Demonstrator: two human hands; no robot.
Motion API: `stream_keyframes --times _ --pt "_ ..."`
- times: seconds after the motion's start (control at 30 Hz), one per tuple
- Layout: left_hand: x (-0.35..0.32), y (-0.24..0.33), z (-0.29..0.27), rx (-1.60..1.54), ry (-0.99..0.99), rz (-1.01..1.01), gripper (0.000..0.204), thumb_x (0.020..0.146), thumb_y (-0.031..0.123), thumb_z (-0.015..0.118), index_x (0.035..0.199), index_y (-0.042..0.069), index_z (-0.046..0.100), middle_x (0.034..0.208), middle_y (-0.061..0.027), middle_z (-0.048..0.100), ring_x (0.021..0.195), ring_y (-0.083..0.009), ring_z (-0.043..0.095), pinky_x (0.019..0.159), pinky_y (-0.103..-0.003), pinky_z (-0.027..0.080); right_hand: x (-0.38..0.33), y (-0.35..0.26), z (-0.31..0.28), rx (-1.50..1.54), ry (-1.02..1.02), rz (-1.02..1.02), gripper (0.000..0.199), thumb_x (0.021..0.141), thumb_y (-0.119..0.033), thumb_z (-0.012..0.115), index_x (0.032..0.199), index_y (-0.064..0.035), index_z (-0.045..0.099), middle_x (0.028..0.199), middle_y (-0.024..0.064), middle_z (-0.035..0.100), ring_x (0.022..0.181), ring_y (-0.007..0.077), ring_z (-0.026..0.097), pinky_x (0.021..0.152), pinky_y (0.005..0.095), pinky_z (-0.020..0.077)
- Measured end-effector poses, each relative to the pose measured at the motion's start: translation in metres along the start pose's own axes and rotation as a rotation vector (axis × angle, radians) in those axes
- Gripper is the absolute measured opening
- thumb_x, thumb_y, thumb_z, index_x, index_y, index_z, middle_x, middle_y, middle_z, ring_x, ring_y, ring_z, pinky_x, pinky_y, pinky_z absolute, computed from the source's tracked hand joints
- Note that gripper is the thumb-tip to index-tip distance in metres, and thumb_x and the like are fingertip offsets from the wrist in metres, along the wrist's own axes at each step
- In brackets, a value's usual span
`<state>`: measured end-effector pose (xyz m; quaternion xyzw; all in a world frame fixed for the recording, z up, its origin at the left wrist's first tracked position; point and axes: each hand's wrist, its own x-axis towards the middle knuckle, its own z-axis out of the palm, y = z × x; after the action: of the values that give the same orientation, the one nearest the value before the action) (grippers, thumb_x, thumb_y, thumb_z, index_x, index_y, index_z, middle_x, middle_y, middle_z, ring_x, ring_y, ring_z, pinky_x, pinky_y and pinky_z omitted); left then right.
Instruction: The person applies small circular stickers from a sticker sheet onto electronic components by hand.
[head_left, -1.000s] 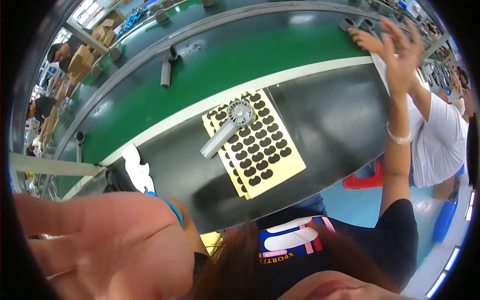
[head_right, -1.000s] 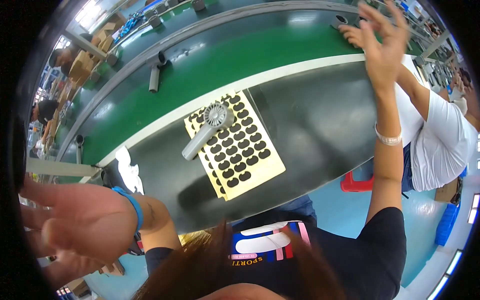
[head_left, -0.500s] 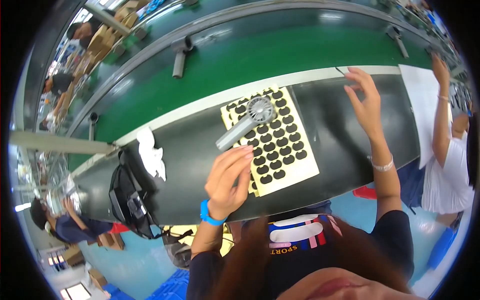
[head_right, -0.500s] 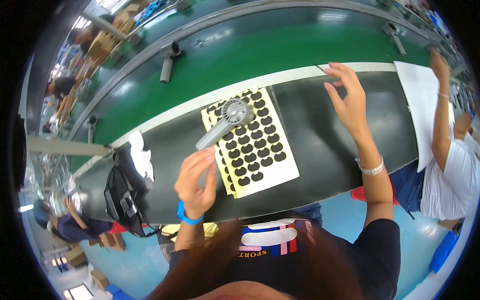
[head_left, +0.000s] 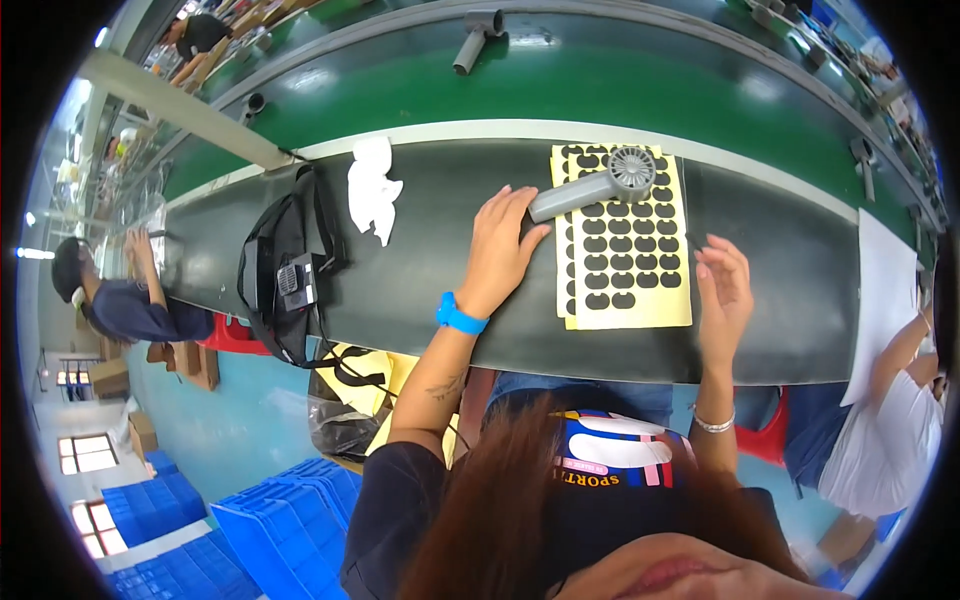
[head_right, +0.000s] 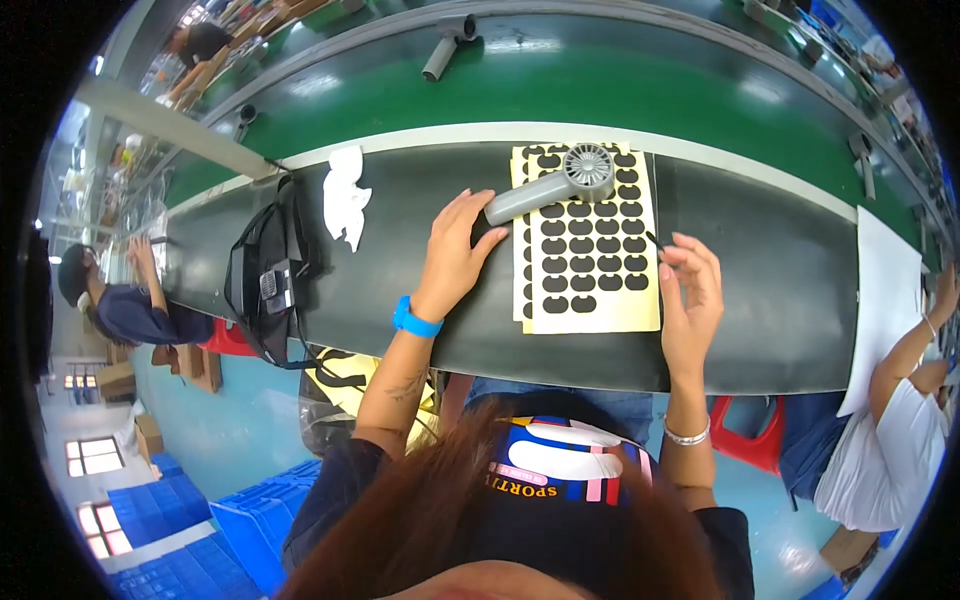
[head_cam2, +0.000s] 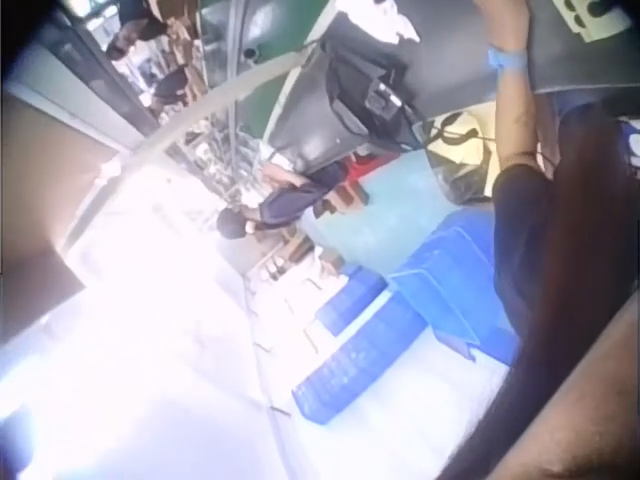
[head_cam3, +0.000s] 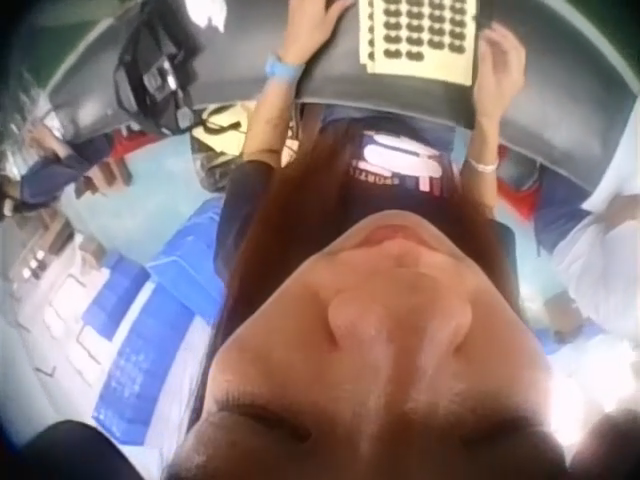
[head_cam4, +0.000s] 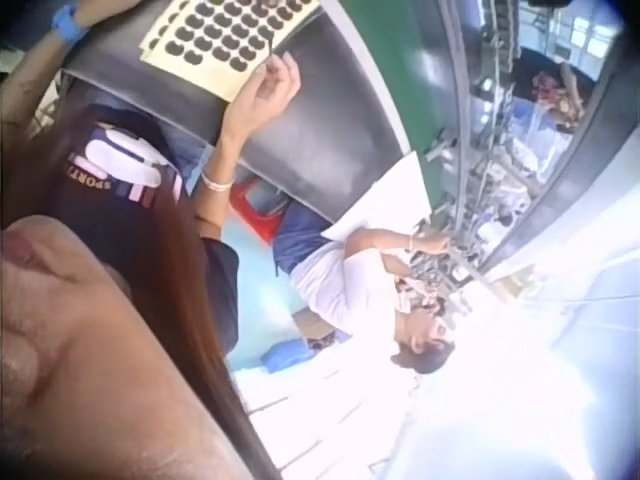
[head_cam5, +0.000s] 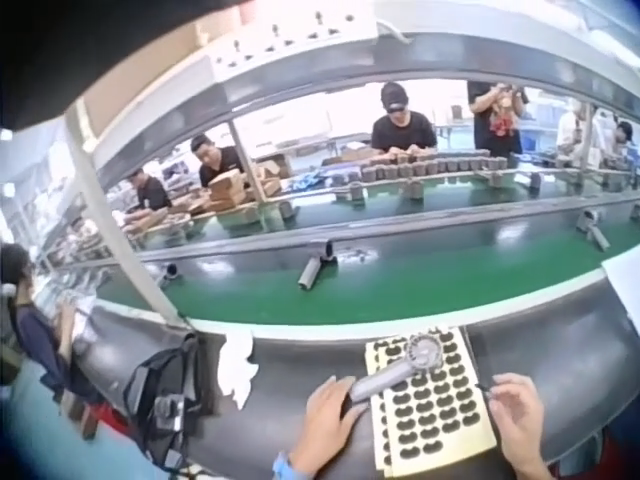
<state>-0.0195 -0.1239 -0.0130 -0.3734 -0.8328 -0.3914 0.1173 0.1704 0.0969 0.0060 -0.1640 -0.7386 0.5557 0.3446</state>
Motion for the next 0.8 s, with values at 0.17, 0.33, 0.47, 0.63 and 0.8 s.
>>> stream_keyframes --times 0.17,0.33,0.47,0.63,0.8 --pt "0.011 0.034 -0.004 -0.302 0.088 -0.045 0.043 0.077 0.005 0.073 0.117 0.0 0.058 0.106 -0.0151 0.064 0.09 -0.026 0.064 0.074 -0.033 0.053 -0.02 -0.005 0.001 0.042 0.032 0.046 0.026 0.09 -0.001 0.057 0.116 0.0013 0.054 0.122 0.012 0.054 0.101 0.0151 0.058 0.09 0.0279 0.0446" --pt "0.022 0.076 0.012 -0.624 0.224 -0.019 0.043 0.074 -0.004 0.074 0.114 -0.003 0.059 0.111 -0.013 0.058 0.079 -0.0149 0.066 0.062 -0.024 0.055 -0.017 -0.025 0.015 0.099 0.035 -0.002 0.04 0.09 0.002 0.056 0.128 0.0007 0.043 0.124 0.0152 0.053 0.103 0.0145 0.057 0.086 0.026 0.0458" --pt "0.029 0.089 0.021 -0.702 0.244 0.021 0.045 0.074 -0.008 0.073 0.117 -0.003 0.058 0.112 -0.0128 0.055 0.08 -0.0166 0.068 0.067 -0.026 0.059 -0.015 -0.032 0.016 0.117 0.029 -0.05 0.038 0.09 0.002 0.055 0.126 0.0011 0.044 0.126 0.0141 0.052 0.103 0.0147 0.057 0.086 0.0257 0.0461" --pt "0.03 0.099 0.026 -0.742 0.215 0.023 0.047 0.073 -0.008 0.073 0.118 -0.002 0.058 0.112 -0.0133 0.054 0.081 -0.0167 0.067 0.069 -0.027 0.06 -0.018 -0.031 0.013 0.133 0.021 -0.044 0.03 0.09 0.003 0.055 0.119 0.0008 0.051 0.128 0.0126 0.05 0.103 0.0163 0.057 0.089 0.0278 0.0455" --pt "0.036 0.101 0.025 -0.791 0.069 0.039 0.045 0.074 -0.008 0.073 0.116 -0.002 0.057 0.117 -0.0144 0.055 0.081 -0.0164 0.067 0.068 -0.026 0.059 -0.008 -0.035 0.013 0.122 0.034 -0.079 0.029 0.089 0.003 0.055 0.118 0.0003 0.052 0.128 0.0133 0.05 0.103 0.0173 0.057 0.09 0.029 0.0455"
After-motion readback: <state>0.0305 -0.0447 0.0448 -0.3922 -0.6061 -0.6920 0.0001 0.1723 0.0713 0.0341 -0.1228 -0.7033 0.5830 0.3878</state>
